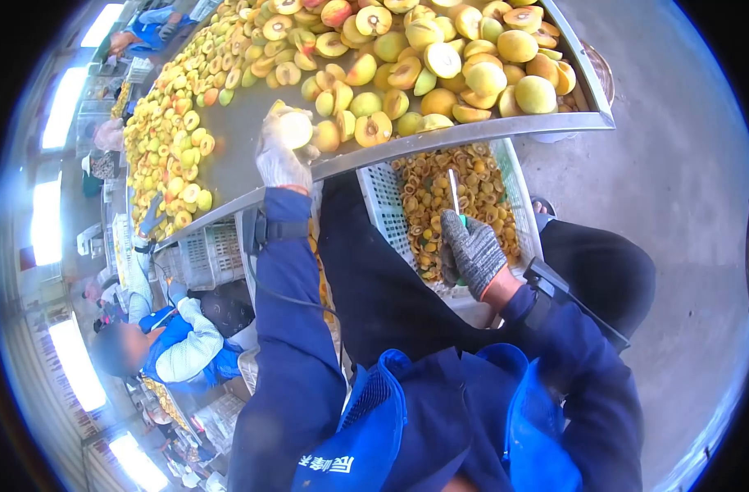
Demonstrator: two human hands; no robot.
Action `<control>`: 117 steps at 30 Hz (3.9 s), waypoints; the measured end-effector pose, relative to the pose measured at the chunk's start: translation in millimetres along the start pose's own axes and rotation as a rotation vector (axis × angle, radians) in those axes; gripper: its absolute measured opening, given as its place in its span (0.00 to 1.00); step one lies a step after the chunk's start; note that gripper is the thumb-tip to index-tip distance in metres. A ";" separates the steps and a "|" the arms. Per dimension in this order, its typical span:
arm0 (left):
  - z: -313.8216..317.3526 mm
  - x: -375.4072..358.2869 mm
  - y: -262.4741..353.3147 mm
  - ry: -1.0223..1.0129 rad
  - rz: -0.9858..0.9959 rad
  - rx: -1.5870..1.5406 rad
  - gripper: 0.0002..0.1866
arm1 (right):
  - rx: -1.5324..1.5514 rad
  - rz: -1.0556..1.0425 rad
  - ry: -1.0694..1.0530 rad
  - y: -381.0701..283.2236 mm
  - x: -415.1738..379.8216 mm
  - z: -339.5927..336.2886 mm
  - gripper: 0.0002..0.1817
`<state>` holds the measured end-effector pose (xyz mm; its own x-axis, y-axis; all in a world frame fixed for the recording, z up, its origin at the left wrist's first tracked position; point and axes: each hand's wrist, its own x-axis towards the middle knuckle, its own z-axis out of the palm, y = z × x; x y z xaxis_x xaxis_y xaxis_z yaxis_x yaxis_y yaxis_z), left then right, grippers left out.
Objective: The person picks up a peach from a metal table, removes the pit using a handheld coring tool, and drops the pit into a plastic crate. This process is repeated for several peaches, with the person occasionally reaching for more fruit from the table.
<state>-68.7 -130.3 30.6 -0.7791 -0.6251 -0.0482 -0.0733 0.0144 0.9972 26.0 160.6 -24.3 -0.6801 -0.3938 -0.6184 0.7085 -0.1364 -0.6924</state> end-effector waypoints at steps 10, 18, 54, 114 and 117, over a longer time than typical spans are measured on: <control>31.0 -120.9 4.0 -0.492 -0.336 -0.963 0.28 | -0.410 -0.530 -0.114 -18.8 -19.4 14.0 0.16; 53.1 -152.3 11.7 -0.436 -0.381 -0.991 0.35 | -0.676 -0.756 -0.054 -23.5 -27.0 9.2 0.18; 51.4 -167.0 -26.1 -0.332 -0.009 -0.179 0.19 | 0.397 0.340 -0.947 -21.3 -15.3 -5.6 0.27; 25.8 -187.0 -34.3 -0.248 0.201 -0.024 0.23 | -0.893 -0.562 -0.066 -24.1 -33.1 26.7 0.25; 24.2 -190.9 -37.7 -0.234 0.302 0.080 0.23 | -0.843 -0.579 -0.085 -14.1 -30.2 26.9 0.23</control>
<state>67.7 7.4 0.8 -0.8933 -0.3886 0.2260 0.1399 0.2375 0.9613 41.6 149.9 14.1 -0.8369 -0.5380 -0.1009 -0.1088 0.3440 -0.9326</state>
